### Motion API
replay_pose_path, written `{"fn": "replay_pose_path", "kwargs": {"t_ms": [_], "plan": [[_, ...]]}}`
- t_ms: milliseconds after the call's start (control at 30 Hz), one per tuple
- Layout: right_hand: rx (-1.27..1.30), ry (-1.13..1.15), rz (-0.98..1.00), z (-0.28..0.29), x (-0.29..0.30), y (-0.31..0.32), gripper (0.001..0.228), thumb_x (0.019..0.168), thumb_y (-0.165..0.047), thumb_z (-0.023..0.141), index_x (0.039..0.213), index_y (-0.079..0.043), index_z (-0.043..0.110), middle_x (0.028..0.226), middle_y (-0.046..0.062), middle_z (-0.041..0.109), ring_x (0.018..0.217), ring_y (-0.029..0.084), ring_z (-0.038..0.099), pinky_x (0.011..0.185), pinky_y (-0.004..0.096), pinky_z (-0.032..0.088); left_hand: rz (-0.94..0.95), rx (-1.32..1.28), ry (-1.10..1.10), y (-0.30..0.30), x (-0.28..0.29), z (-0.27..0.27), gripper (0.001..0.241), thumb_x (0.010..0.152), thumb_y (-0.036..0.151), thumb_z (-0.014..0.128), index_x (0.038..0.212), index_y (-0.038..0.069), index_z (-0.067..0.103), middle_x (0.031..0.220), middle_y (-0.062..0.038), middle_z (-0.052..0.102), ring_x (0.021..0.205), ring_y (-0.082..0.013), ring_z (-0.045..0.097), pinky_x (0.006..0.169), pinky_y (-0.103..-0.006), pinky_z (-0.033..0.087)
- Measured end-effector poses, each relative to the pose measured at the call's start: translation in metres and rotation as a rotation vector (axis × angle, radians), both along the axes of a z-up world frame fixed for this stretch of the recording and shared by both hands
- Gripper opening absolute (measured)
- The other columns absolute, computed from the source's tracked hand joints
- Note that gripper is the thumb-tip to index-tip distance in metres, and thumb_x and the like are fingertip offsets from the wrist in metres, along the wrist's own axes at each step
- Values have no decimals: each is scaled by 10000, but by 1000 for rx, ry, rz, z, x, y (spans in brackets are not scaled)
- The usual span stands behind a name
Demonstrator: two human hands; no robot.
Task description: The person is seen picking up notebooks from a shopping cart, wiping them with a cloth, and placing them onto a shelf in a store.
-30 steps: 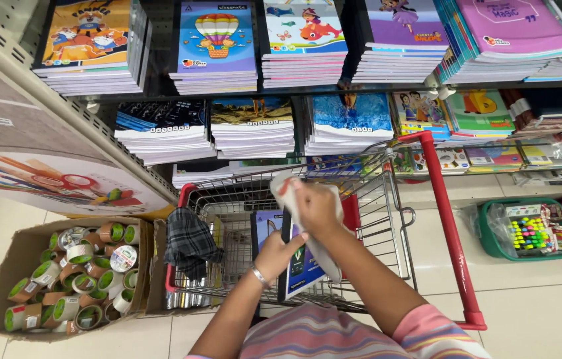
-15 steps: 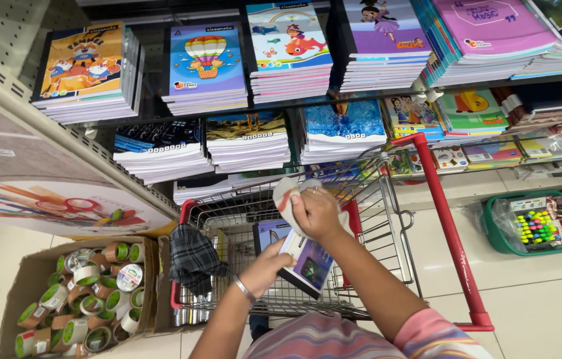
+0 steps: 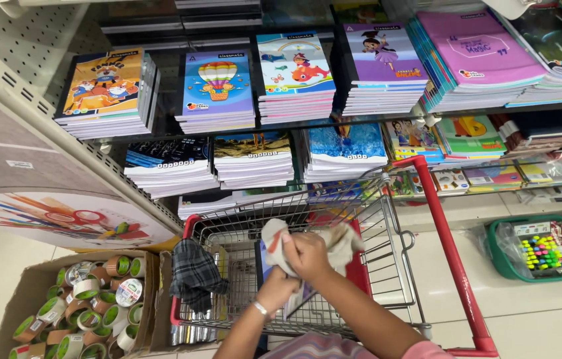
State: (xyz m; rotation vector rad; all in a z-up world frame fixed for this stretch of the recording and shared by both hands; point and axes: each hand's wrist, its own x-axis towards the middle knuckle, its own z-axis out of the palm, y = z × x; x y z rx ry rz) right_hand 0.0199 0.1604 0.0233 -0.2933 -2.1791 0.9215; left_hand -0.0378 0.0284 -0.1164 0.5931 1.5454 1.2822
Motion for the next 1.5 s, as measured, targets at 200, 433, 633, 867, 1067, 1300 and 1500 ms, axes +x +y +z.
{"fn": "replay_pose_path", "kwargs": {"t_ms": [200,433,633,867,1067,1300,1500], "plan": [[66,128,81,16,5,14,341,1012,-128,565,701,-9,637,643,138,632,568,337,621,563,427,478,408,116,224,-6,22,21,156,750,-7,590,825,-65,714,641,-74,672,536,-132,585,509,-285,469],[21,-68,-164,-48,34,55,419,1054,-205,517,744,-24,733,639,104,682,553,269,631,651,395,492,383,78,130,-38,8,61,392,771,25,583,1110,37,780,668,-13,708,542,-75,573,503,-260,459],[-830,152,-521,-48,100,85,535,1111,-407,370,1078,28,681,909,89,654,804,170,586,763,358,478,129,-110,408,-27,28,140,312,826,94,630,1085,60,799,583,-94,714,483,-133,658,500,-306,500],[-347,55,-814,5,195,129,358,1028,-192,570,1300,31,500,1226,215,576,1138,301,554,1020,373,449,-218,68,626,35,78,170,458,791,36,562,1165,173,787,649,-194,669,473,-279,626,511,-394,515],[279,-333,-867,13,226,97,482,886,-143,648,1330,14,547,1240,293,604,1146,456,563,1008,499,433,-368,102,638,69,99,137,419,797,50,592,1158,149,779,648,-206,665,500,-291,646,546,-398,535],[-546,-687,-615,-35,236,95,459,1031,-363,519,1380,-77,599,1277,231,664,1203,369,639,1038,418,500,-354,27,594,69,91,136,412,787,52,581,1134,141,784,681,-180,700,505,-276,678,547,-386,550],[-478,-380,-238,38,216,69,347,994,-282,574,1245,-74,691,1117,126,739,1044,290,716,923,393,550,-297,-61,565,47,78,178,415,808,71,580,1162,160,778,662,-223,669,495,-314,659,549,-417,542]]}}
